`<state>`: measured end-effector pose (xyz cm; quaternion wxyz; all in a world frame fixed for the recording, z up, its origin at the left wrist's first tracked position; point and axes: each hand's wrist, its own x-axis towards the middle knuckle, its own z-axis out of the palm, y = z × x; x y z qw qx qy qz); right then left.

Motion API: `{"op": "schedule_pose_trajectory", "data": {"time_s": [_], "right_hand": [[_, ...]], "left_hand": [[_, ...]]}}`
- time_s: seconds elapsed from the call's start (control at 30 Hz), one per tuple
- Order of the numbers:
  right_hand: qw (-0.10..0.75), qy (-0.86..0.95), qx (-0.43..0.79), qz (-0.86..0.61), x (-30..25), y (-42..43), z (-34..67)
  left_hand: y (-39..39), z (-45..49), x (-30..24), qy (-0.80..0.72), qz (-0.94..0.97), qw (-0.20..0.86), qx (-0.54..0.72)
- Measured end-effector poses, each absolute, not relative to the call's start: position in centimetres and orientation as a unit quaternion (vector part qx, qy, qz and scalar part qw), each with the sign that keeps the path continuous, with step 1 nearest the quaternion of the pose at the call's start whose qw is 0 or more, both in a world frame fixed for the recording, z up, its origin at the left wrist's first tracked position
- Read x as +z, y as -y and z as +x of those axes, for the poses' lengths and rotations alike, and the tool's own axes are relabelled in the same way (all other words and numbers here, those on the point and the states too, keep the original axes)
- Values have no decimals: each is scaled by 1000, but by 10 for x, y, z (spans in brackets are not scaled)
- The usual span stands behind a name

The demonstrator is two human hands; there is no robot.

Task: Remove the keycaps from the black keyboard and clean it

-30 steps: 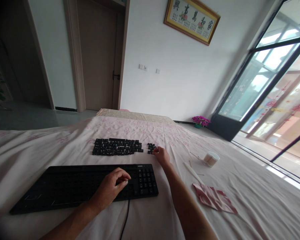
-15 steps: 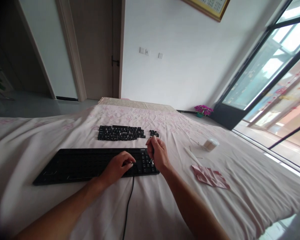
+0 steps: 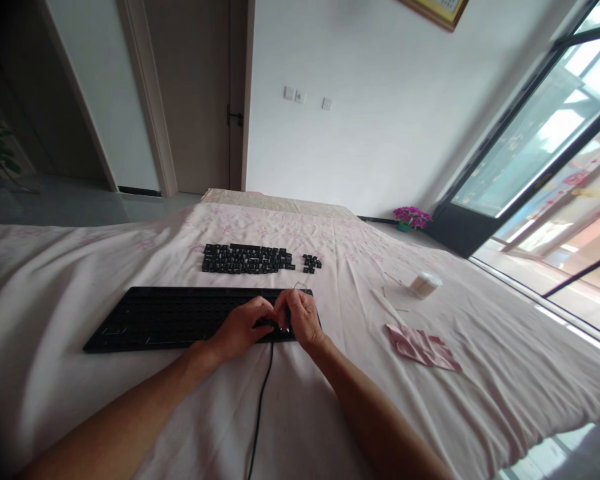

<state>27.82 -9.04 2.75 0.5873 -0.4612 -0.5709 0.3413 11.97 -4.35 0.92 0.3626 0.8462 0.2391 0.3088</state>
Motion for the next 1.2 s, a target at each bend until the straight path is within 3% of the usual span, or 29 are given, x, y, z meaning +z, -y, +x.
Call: {"op": "schedule_pose_trajectory", "data": {"time_s": [0.33, 0.6, 0.7, 0.87, 1.2], "right_hand": [[537, 634, 356, -428, 19, 92, 278], [544, 617, 390, -413, 24, 96, 277], [523, 645, 344, -438, 41, 96, 286], [411, 717, 203, -525, 71, 102, 308], [391, 712, 291, -505, 64, 113, 314]], "left_hand": [[46, 124, 13, -246, 872, 329, 266], [56, 143, 7, -376, 860, 230, 257], [56, 143, 6, -366, 858, 240, 270], [56, 141, 7, -350, 848, 276, 287], [56, 136, 12, -317, 850, 311, 283]]}}
